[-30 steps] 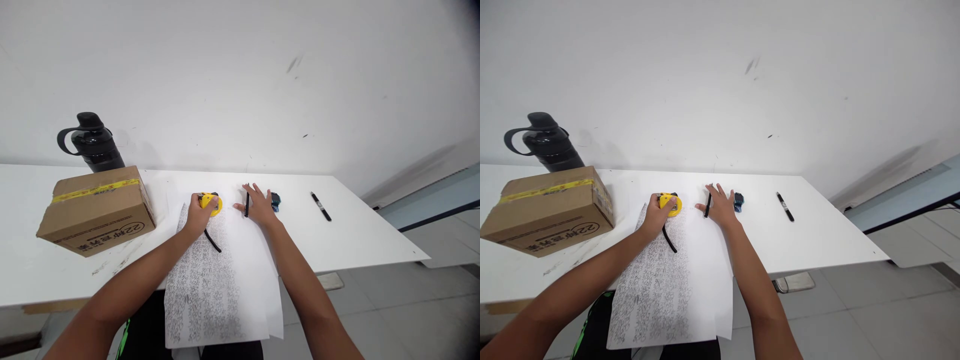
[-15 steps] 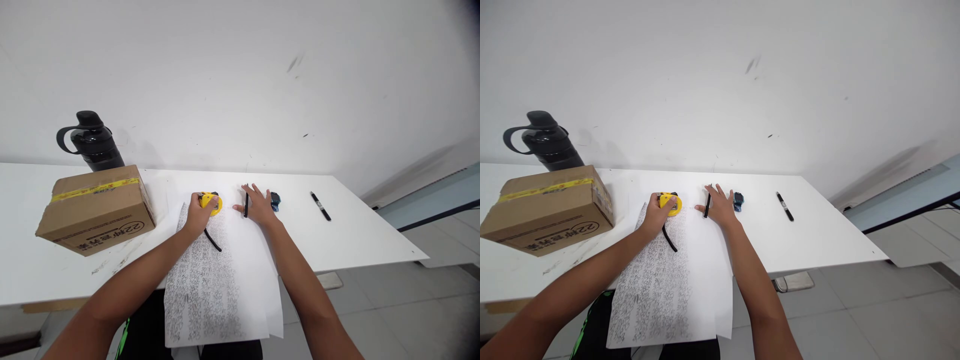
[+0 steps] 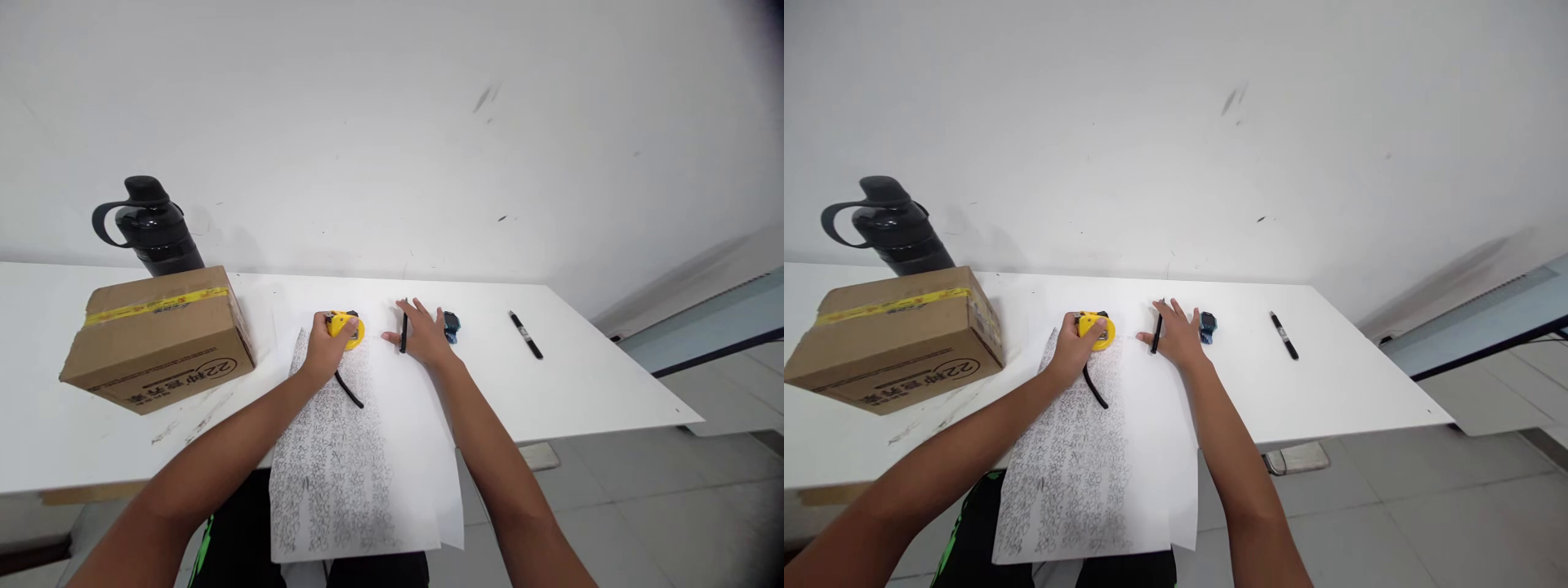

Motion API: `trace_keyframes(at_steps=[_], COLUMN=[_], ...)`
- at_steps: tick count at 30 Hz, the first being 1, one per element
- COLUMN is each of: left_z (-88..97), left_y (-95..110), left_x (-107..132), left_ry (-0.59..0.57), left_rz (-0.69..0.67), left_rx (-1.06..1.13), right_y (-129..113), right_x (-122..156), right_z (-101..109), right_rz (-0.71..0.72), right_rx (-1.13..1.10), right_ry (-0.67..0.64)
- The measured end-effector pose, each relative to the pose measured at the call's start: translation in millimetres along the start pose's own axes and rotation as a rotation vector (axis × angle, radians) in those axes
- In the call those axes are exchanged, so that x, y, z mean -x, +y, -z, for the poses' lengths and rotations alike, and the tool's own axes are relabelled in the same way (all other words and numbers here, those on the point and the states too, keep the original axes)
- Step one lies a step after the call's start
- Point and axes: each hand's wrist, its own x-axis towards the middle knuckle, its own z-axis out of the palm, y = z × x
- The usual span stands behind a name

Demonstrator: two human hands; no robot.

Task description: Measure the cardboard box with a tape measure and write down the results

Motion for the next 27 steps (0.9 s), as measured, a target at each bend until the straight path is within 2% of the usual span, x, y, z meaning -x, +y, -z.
trace_keyframes(at_steps=[17, 27], left_z=[-0.2, -0.2], left_y=[-6.0, -2.7], left_x=[-2.2, -0.3], left_ry=[-0.003, -0.006], left_rz=[-0.008, 0.005], left_rx=[0.038, 0.019], right_y=[1.8, 1.0], right_x=[0.5, 1.2], right_z=[-3.5, -3.8], right_rz=[0.012, 0.029], right_rx=[0.045, 0.016], right_ry=[0.014, 0.017])
